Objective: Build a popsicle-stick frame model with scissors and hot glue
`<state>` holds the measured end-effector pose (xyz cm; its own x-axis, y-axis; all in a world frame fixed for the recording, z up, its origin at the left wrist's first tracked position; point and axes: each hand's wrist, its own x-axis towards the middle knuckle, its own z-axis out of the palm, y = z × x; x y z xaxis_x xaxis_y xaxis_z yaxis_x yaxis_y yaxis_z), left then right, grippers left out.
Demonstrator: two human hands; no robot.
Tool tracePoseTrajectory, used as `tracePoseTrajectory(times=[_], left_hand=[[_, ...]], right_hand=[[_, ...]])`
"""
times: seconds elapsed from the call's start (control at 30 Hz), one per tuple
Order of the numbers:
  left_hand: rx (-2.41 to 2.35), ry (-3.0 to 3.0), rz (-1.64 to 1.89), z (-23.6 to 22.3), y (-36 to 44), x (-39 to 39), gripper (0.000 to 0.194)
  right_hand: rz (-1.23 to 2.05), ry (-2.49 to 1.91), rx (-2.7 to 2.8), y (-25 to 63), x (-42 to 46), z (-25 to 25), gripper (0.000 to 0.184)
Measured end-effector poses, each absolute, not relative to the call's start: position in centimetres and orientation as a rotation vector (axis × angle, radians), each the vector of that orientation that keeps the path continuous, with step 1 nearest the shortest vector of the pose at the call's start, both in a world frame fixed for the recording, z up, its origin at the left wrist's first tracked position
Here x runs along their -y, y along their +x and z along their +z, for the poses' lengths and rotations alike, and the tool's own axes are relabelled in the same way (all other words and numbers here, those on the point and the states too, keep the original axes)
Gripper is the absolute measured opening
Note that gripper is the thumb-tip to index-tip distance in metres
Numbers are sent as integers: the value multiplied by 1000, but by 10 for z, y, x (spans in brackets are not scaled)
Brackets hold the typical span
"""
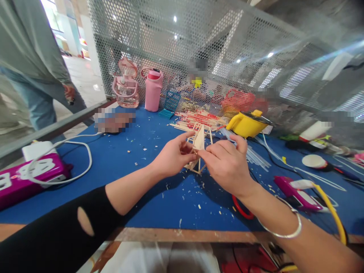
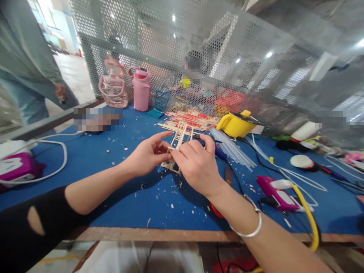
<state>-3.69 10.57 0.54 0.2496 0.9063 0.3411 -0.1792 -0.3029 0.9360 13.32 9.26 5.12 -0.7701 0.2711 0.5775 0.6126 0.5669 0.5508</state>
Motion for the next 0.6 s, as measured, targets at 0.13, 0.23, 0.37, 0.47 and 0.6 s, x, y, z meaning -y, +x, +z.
tracePoseTrajectory(times=[0.13,0.23,0.37,0.47,0.6], left_hand=[[-731,1456,1301,5,-36,-106,65],[-733,1447,1305,5,-36,-106,63],[-747,1456,1302,6,-36,-105,64],[-752,1452,1299,7,-36,-105,64],[-751,1459,1300,6,-36,-104,63]], right_hand=[[-1008,-700,2365,133,-93,51,14],[-873,-700,2330,138,-93,52,15],[-681,-776,2217,145,-90,55,16],[-646,-779,2234,145,-89,55,6],[-777,-743,2310,138,-93,52,9]])
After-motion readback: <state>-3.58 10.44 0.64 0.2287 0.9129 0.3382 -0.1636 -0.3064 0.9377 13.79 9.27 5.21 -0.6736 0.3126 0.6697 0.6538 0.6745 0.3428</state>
